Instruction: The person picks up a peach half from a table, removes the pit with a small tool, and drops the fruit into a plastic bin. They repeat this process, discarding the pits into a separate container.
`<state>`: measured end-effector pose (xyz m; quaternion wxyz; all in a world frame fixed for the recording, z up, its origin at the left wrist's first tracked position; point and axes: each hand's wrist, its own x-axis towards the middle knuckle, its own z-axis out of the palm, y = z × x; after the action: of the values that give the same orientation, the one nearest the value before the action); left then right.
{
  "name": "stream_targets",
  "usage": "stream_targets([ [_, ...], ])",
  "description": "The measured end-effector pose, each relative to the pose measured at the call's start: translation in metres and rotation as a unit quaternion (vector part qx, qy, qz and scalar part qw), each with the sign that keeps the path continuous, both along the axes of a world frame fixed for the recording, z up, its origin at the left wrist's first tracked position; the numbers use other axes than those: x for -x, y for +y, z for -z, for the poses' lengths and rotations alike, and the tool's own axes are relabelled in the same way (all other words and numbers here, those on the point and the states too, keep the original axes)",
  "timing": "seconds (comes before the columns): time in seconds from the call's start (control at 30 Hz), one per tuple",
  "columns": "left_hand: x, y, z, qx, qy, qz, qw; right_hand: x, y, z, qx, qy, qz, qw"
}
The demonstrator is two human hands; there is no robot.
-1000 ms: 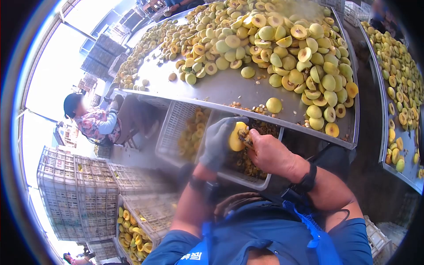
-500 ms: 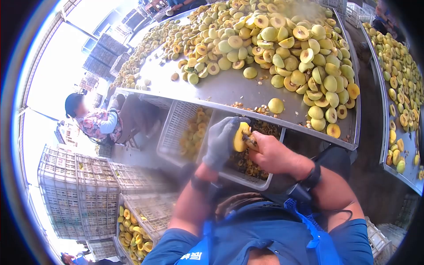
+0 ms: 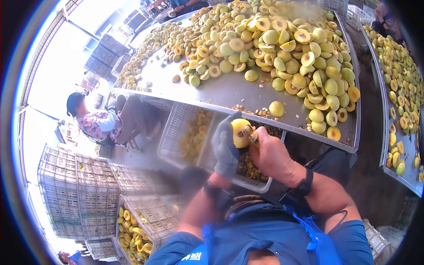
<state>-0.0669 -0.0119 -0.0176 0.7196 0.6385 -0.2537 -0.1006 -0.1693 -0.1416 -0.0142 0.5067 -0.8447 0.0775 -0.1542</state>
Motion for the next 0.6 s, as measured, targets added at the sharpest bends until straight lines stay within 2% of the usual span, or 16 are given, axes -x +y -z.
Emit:
stream_targets([
  [0.13, -0.005, -0.001, 0.005, -0.021, -0.012, 0.011, 1.0, 0.0, -0.01, 0.001, 0.037, 0.016, -0.036, 0.999],
  [0.23, -0.002, -0.003, 0.0, -0.057, -0.023, 0.013, 0.998, -0.001, -0.009, 0.012, 0.113, -0.021, -0.018, 0.993],
  [0.47, -0.003, 0.0, -0.023, -0.115, -0.019, 0.02, 0.993, -0.003, -0.011, 0.012, 0.145, 0.0, -0.029, 0.989],
  [0.5, -0.01, 0.002, -0.018, -0.158, -0.16, 0.009, 0.974, -0.005, -0.011, 0.016, 0.144, -0.002, -0.036, 0.989],
  [0.53, -0.021, 0.006, -0.008, -0.197, -0.296, -0.002, 0.935, -0.005, -0.011, 0.018, 0.144, -0.004, -0.043, 0.989],
  [0.57, -0.026, 0.009, -0.001, -0.231, -0.426, -0.014, 0.875, -0.007, -0.011, 0.015, 0.121, 0.052, -0.065, 0.989],
  [0.6, -0.022, 0.011, 0.0, -0.238, -0.338, -0.002, 0.911, -0.009, -0.012, 0.009, 0.096, 0.108, -0.086, 0.986],
])
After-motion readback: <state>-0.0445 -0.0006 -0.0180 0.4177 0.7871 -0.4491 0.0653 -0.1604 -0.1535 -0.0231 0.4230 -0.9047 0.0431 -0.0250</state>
